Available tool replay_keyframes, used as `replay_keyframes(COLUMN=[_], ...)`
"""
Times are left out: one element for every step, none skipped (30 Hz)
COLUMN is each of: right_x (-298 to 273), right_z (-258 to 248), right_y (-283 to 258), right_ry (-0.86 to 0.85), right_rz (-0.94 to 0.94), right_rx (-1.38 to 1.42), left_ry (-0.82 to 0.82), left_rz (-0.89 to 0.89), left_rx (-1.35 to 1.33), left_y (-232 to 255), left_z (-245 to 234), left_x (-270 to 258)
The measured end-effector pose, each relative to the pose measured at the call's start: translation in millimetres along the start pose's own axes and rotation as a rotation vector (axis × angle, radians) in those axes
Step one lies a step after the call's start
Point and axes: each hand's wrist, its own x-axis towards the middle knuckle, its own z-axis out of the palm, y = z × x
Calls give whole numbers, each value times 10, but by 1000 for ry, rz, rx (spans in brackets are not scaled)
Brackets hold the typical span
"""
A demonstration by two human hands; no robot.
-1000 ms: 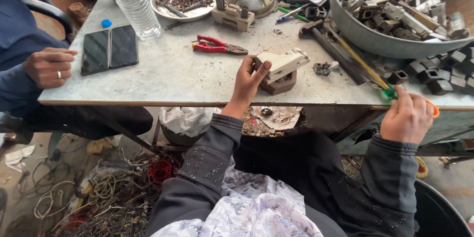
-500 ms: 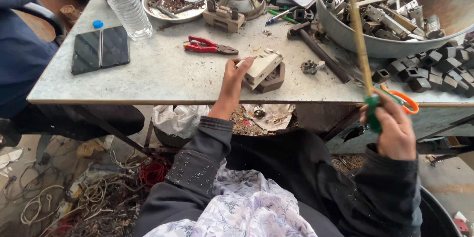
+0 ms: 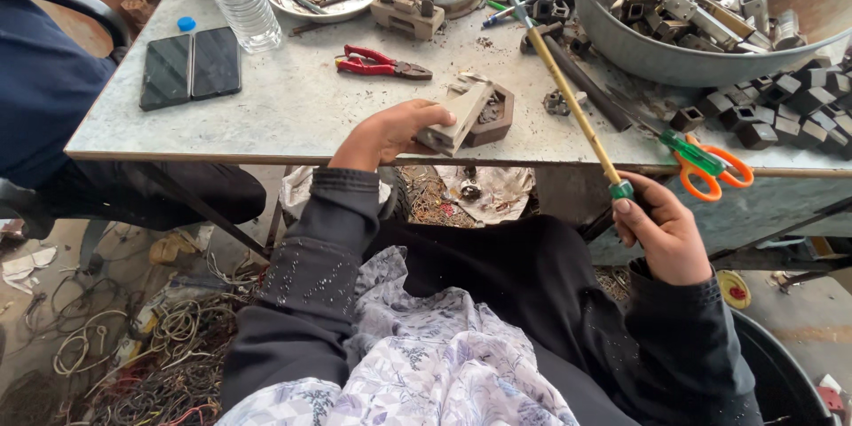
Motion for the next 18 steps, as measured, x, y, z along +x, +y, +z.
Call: replay_keyframes(right_x=[-30,-68,-103,-139,-179,-217,-259,-299,-334,-380,-434,-485,-531,-598,-657,-703,-761,-809], right_z=[5,10,18,25,26,28,16,-2,-1,-20,-58,-86,-103,-129,-143,-153,-164,-154], right_y=[-9,-14,-15,-12,-9,-3,-4,-10,-6,-13,-29,-41,-48,-61,-64,-58,-42,-1], right_ry=[-17,-34,-52,-47,-42,-37,-43,-49,-58,-66,-78,-89,-130,-171,-213,-217,-226,-235], right_rz=[7,13,21,41,61,82,82,83,85,92,101,110,105,100,94,139,191,243], right_rx=[24,49,73,86,98,109,102,94,90,62,35,7,12,17,23,-2,-28,-56], left_ry=[10,19,27,34,41,80,119,159,130,102,77,12,-50,-113,-141,-168,-190,-193], left_rz=[-45,-91,-91,-92,-92,-63,-35,-7,73,152,231,295,361,428,481,536,587,609], left_rx=[16,32,65,98,130,111,91,71,-14,-98,-183,-319,-453,-586,-651,-715,-783,-823], left_y=[32,54,62,61,44,23,-6,-40,-96,-164,-243,-316,-378,-428,-466,-492,-529,-542], left_z=[29,67,113,169,223,264,309,338,339,339,336,337,330,326,321,315,313,303], left_x=[-25,-50,-76,-95,-116,-135,-150,-170,-216,-273,-347,-426,-513,-605,-702,-799,-910,-998])
